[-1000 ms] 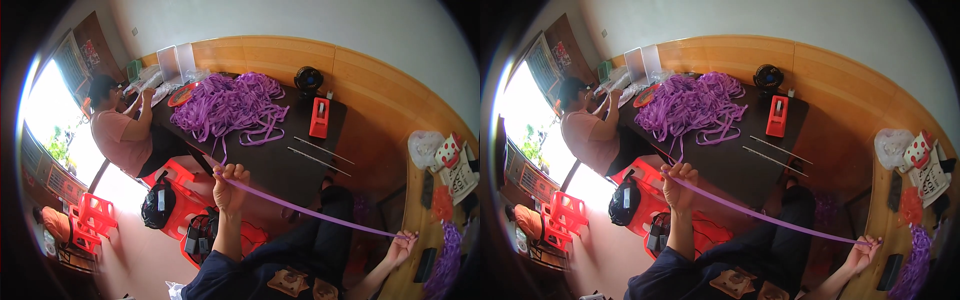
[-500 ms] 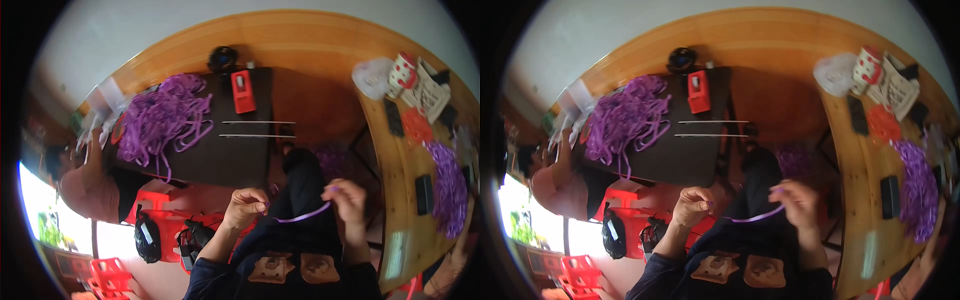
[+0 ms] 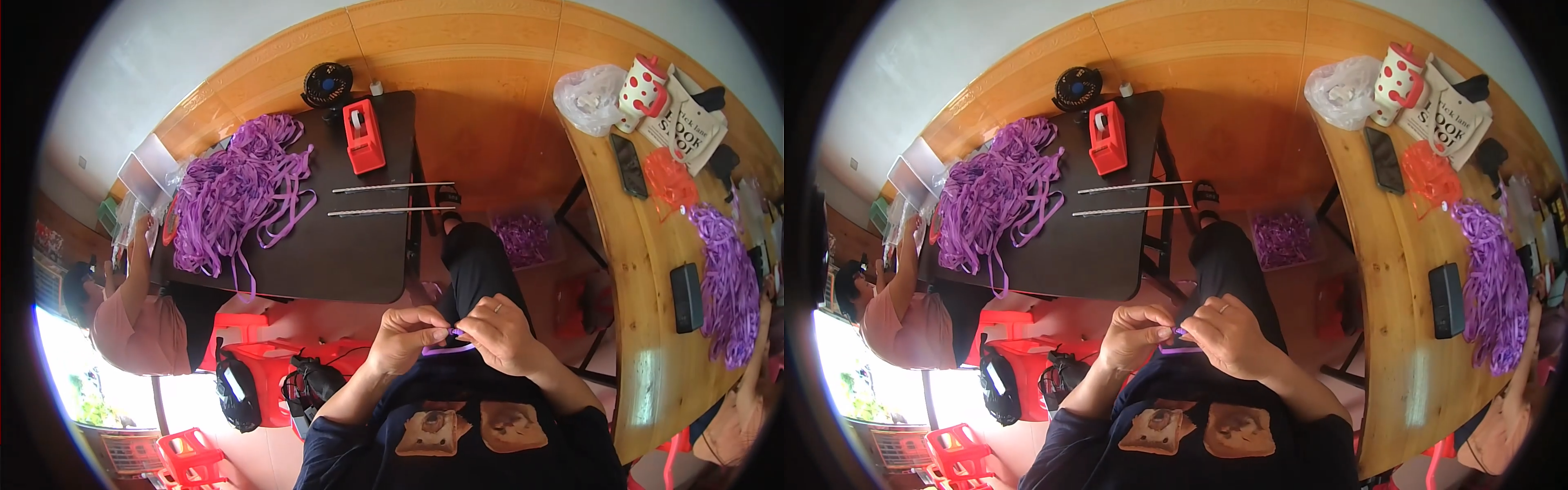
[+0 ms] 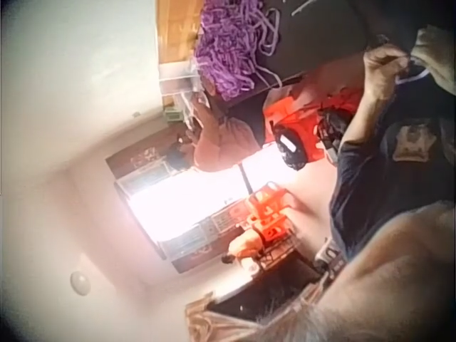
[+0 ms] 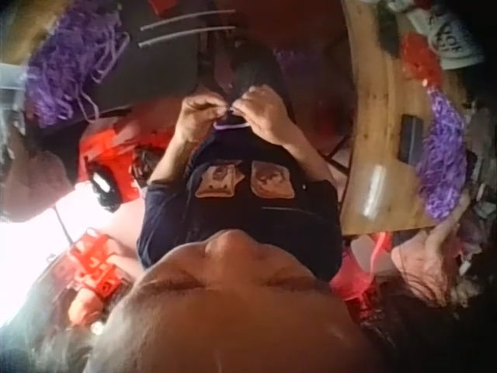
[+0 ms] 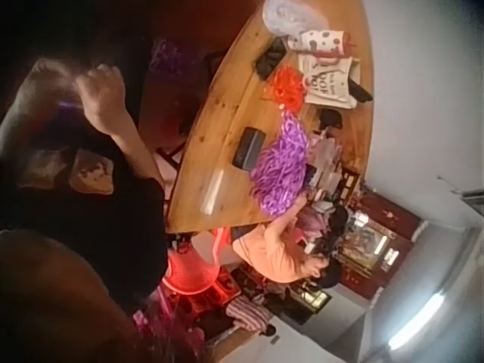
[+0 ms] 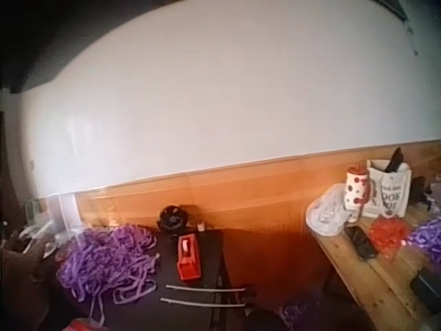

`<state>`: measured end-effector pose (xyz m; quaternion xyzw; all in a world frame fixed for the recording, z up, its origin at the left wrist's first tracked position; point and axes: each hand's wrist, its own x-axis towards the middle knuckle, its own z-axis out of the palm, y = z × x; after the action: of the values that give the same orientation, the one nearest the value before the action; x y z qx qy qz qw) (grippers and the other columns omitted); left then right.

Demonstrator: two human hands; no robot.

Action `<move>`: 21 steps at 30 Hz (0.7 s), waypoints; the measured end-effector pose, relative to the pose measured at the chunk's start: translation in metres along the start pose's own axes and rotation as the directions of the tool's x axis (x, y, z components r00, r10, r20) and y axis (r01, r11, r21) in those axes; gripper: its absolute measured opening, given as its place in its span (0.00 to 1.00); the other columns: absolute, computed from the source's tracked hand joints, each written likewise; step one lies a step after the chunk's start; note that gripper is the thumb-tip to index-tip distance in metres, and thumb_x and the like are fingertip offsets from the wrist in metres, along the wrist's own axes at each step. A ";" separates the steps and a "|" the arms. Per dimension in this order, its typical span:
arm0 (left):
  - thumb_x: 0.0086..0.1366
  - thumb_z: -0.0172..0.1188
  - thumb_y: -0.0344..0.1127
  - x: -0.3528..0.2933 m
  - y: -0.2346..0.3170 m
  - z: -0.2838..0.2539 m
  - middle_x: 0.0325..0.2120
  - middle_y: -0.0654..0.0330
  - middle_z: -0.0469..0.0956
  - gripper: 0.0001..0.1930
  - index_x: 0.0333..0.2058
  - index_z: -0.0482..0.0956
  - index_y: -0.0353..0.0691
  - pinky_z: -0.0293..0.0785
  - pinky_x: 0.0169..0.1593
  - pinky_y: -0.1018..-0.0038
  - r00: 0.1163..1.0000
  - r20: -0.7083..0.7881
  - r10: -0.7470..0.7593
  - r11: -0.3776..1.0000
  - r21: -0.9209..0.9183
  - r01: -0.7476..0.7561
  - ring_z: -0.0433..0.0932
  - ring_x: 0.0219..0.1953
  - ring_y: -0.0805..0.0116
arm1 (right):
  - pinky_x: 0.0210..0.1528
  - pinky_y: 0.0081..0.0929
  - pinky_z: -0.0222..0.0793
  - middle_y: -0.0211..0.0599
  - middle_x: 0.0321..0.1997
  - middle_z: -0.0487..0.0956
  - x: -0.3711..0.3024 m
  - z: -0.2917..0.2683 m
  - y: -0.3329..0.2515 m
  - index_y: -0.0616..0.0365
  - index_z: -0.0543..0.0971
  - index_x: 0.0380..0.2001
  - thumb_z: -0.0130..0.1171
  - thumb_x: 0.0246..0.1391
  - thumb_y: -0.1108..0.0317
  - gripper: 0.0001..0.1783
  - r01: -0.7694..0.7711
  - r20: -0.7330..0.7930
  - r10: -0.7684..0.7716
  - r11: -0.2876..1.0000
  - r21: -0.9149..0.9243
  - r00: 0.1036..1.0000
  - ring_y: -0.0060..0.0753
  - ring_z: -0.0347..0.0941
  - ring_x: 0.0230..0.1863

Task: The recorder wraps and ties purple ribbon strips around a metal rod frame to create decorative bows.

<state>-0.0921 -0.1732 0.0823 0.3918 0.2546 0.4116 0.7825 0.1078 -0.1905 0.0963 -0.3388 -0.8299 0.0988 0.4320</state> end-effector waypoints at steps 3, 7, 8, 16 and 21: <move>0.56 0.60 0.19 0.002 -0.001 0.001 0.28 0.58 0.77 0.05 0.33 0.80 0.30 0.71 0.35 0.81 1.000 -0.006 -0.003 1.000 -0.006 0.003 0.74 0.29 0.74 | 0.26 0.27 0.57 0.28 0.21 0.68 0.000 0.001 0.001 0.57 0.74 0.27 0.65 0.38 0.69 0.12 0.011 0.017 -0.010 0.999 -0.041 1.000 0.30 0.66 0.24; 0.56 0.60 0.19 0.002 -0.001 0.000 0.27 0.59 0.76 0.05 0.32 0.80 0.30 0.70 0.35 0.81 1.000 -0.006 0.001 1.000 0.010 -0.001 0.73 0.29 0.75 | 0.26 0.28 0.55 0.28 0.21 0.70 -0.001 0.003 0.002 0.58 0.75 0.27 0.64 0.38 0.73 0.10 -0.004 0.028 0.005 0.999 -0.041 1.000 0.30 0.66 0.23; 0.56 0.60 0.19 0.002 0.000 0.000 0.27 0.59 0.76 0.05 0.32 0.80 0.30 0.70 0.35 0.81 1.000 -0.007 0.002 1.000 0.008 -0.002 0.73 0.29 0.75 | 0.26 0.27 0.55 0.28 0.21 0.70 -0.001 0.003 0.002 0.58 0.74 0.27 0.63 0.37 0.74 0.10 0.006 0.027 -0.005 0.999 -0.050 1.000 0.30 0.66 0.23; 0.57 0.60 0.22 -0.003 -0.006 0.003 0.27 0.60 0.76 0.03 0.32 0.79 0.30 0.69 0.34 0.82 1.000 -0.026 0.005 0.999 -0.052 -0.007 0.73 0.28 0.75 | 0.24 0.27 0.54 0.28 0.19 0.65 -0.002 0.011 -0.003 0.57 0.73 0.26 0.63 0.36 0.70 0.11 0.061 -0.029 -0.065 0.990 -0.130 0.997 0.28 0.64 0.22; 0.57 0.58 0.20 -0.007 -0.014 0.006 0.30 0.54 0.76 0.03 0.32 0.77 0.29 0.72 0.37 0.76 0.998 -0.034 0.049 0.990 -0.134 -0.053 0.74 0.32 0.69 | 0.23 0.27 0.53 0.28 0.19 0.64 -0.003 0.015 -0.006 0.59 0.73 0.26 0.60 0.34 0.73 0.11 0.078 -0.103 -0.095 0.985 -0.152 0.990 0.28 0.62 0.20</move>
<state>-0.0850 -0.1870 0.0748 0.3381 0.2279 0.4536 0.7924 0.0947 -0.1951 0.0876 -0.3383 -0.8239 -0.0004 0.4547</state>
